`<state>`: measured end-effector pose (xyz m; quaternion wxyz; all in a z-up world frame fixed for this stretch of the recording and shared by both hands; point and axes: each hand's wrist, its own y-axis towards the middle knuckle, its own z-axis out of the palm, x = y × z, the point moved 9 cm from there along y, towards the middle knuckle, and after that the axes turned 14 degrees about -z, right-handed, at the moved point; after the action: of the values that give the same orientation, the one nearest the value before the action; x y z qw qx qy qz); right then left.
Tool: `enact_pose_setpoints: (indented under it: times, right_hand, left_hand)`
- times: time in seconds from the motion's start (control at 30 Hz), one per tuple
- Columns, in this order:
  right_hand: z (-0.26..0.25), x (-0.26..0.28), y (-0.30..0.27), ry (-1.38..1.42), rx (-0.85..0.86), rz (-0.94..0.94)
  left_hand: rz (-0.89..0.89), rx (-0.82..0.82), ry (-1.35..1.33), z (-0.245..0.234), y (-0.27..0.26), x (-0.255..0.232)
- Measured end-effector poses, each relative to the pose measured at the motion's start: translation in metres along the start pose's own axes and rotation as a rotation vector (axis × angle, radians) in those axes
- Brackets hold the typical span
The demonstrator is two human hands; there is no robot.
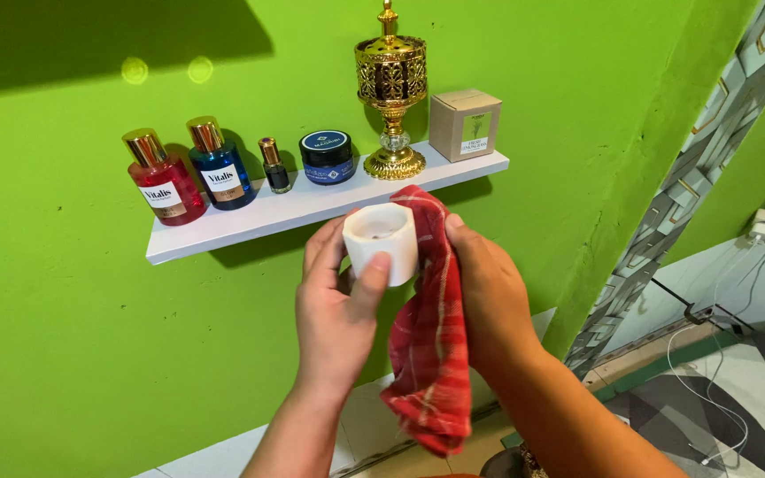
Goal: Clean several decorative and cosmetic objects with a cloth and arrange them on a wall-mounted shelf.
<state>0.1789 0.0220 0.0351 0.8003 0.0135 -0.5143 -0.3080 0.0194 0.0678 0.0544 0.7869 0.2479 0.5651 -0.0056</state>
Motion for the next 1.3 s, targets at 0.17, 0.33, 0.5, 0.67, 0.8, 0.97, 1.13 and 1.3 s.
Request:
enact_pose_setpoints:
  times: [0.17,0.33,0.5,0.67,0.8,0.97,1.13,1.3]
  right_hand:
    - [0.008,0.006,-0.001,0.022,0.058,-0.089]
    - [0.005,0.005,0.021,-0.104,0.131,-0.103]
    - [-0.002,-0.008,0.027,-0.162,0.108,-0.127]
    - [-0.005,-0.003,0.022,-0.361,0.131,-0.403]
    - [-0.009,-0.003,0.035,-0.341,0.106,-0.258]
    - [-0.040,-0.029,0.043,-0.322,-0.046,-0.103]
    - [-0.006,0.016,0.004,-0.363,0.029,-0.714]
    - [0.014,-0.001,-0.003,-0.386,0.055,-0.750]
  left_hand:
    - [0.059,-0.124,0.402,0.003,0.001,-0.013]
    - [-0.152,0.040,-0.006,-0.001,0.015,0.019]
    - [-0.160,0.114,0.013,0.001,0.025,0.023]
    - [-0.052,-0.016,0.383,0.005,0.019,0.010]
    - [-0.070,0.056,0.193,0.001,0.020,0.016]
    - [-0.326,0.159,-0.319,-0.008,0.042,0.046]
    - [-0.509,0.073,-0.399,-0.016,0.057,0.074]
    - [-0.489,0.081,-0.407,0.003,0.055,0.073]
